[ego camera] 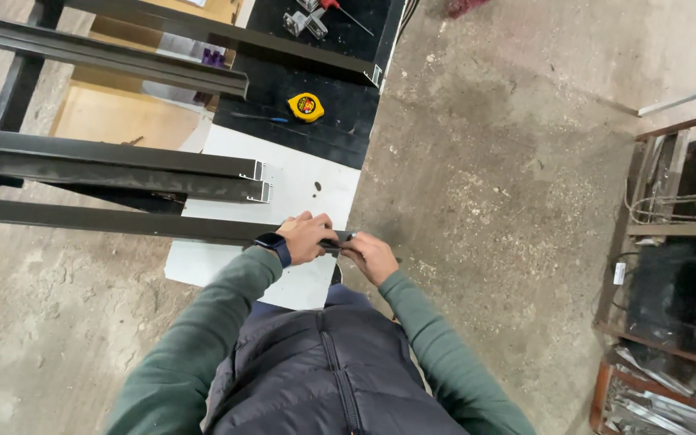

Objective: The person aligns long dark metal profiles on a rack and presses a black rubber strip along the edge of one profile by hand. They then pick up a coiled black cable, uncoil a length of it, and lay it across the bars on the rack.

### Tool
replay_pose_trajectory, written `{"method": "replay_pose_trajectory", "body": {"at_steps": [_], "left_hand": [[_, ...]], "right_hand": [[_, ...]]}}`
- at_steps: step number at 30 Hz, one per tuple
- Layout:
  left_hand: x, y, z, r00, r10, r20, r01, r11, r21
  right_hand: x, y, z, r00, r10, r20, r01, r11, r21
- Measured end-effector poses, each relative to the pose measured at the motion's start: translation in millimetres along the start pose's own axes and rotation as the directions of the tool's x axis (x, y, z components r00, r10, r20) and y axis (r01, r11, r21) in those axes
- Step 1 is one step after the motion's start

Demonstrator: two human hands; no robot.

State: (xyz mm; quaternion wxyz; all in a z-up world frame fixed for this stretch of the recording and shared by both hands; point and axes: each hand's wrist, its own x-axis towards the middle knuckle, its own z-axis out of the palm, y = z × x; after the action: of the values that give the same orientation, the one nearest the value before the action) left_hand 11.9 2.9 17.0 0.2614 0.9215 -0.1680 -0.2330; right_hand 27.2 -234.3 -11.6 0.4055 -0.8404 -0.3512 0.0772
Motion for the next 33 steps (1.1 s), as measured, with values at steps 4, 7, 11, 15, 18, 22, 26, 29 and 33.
{"method": "replay_pose_trajectory", "body": {"at_steps": [4,7,11,15,18,22,26,29,33], "left_hand": [[-0.2,-4.0,2.7,1.000,-0.009,-0.008,0.009,1.000,0.013],[-1.0,0.1,1.5,1.000,-0.007,-0.026,0.007,1.000,0.000],[-0.9,-1.4,1.9,0.999,0.008,-0.037,-0.008,1.000,0.002],[-0.8,-4.2,4.7,1.000,0.011,-0.025,-0.011,1.000,-0.004],[-1.2,-6.9,6.7,1.000,0.012,-0.022,-0.012,1.000,-0.006],[3.4,-12.1,4.4,1.000,0.010,-0.022,-0.011,1.000,-0.020],[-5.4,-1.6,2.2,0.999,0.027,-0.047,-0.029,0.998,-0.046],[-3.0,-2.1,1.8,0.998,0.043,-0.037,-0.044,0.999,-0.013],[-1.2,-2.4,2.4,1.000,0.031,-0.007,-0.030,0.999,0.013]], "right_hand": [[-13.4,14.7,-16.4,0.999,0.029,-0.028,-0.028,1.000,0.009],[-15.1,14.8,-11.5,0.997,0.077,0.003,-0.077,0.997,-0.013],[-13.3,12.3,-0.9,0.997,0.070,-0.017,-0.070,0.998,0.010],[-7.7,9.9,5.7,1.000,0.019,-0.023,-0.019,1.000,0.025],[-5.0,8.2,-0.1,0.998,0.038,0.046,-0.040,0.999,0.030],[-14.7,16.1,-20.5,0.986,0.144,0.082,-0.148,0.988,0.052],[-18.1,21.1,-6.7,0.992,0.130,0.002,-0.130,0.989,0.069],[-21.2,23.1,-0.2,0.998,0.055,-0.003,-0.055,0.998,-0.004],[-22.9,20.9,5.2,0.995,0.099,-0.002,-0.099,0.995,-0.002]]}}
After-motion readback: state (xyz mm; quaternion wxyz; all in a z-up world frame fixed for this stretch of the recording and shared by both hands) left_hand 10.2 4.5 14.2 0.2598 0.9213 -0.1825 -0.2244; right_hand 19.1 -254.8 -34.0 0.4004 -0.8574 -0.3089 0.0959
